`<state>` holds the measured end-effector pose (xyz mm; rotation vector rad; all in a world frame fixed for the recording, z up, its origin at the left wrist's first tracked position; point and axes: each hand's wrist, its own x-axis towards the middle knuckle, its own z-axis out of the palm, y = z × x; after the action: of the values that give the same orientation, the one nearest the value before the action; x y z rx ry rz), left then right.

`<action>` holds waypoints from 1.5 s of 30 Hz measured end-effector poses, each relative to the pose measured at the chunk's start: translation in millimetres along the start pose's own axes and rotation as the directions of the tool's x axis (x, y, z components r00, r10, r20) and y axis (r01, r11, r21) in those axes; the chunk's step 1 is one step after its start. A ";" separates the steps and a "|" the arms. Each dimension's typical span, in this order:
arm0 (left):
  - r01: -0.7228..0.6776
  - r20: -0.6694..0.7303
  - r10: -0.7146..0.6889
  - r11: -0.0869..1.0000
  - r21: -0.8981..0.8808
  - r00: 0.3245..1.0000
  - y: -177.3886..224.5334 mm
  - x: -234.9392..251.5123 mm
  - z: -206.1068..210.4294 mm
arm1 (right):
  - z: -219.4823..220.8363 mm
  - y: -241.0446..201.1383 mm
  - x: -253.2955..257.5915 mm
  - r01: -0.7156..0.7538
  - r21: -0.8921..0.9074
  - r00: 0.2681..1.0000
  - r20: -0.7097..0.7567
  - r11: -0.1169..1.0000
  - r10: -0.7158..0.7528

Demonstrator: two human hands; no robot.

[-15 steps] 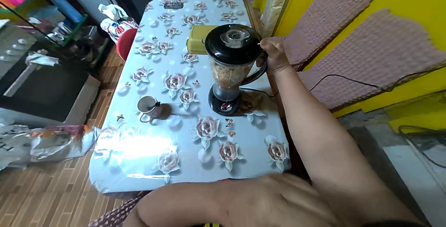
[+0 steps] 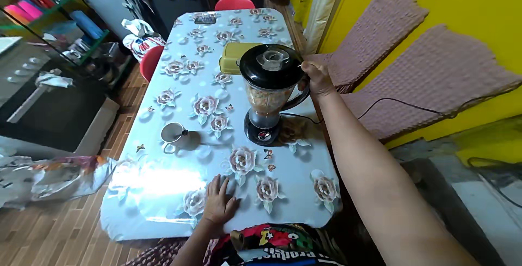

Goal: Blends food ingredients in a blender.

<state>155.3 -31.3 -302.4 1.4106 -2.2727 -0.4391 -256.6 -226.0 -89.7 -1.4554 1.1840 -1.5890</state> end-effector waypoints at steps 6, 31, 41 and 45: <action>0.035 0.072 -0.036 0.999 0.010 0.997 3.2 3.1 -1.0 | -5.8 9.5 2.3 -0.001 0.005 1.000 0.001 1.000 0.001; 0.076 0.127 -0.073 0.997 -0.013 0.989 2.0 4.1 -4.6 | -11.5 18.3 4.3 -0.038 0.077 0.999 0.023 0.996 0.036; 0.072 0.113 -0.071 0.997 -0.004 0.991 2.9 4.0 -4.2 | -12.9 20.0 5.7 -0.001 0.062 0.999 0.038 0.998 -0.001; 0.079 0.124 -0.078 0.997 -0.008 0.989 3.7 4.7 -6.3 | -11.2 18.3 4.7 -0.027 0.061 0.999 0.022 0.998 0.026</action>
<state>153.8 -34.2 -294.3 1.5090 -2.3121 -0.5800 -270.2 -235.0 -104.4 -1.4082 1.1282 -1.5748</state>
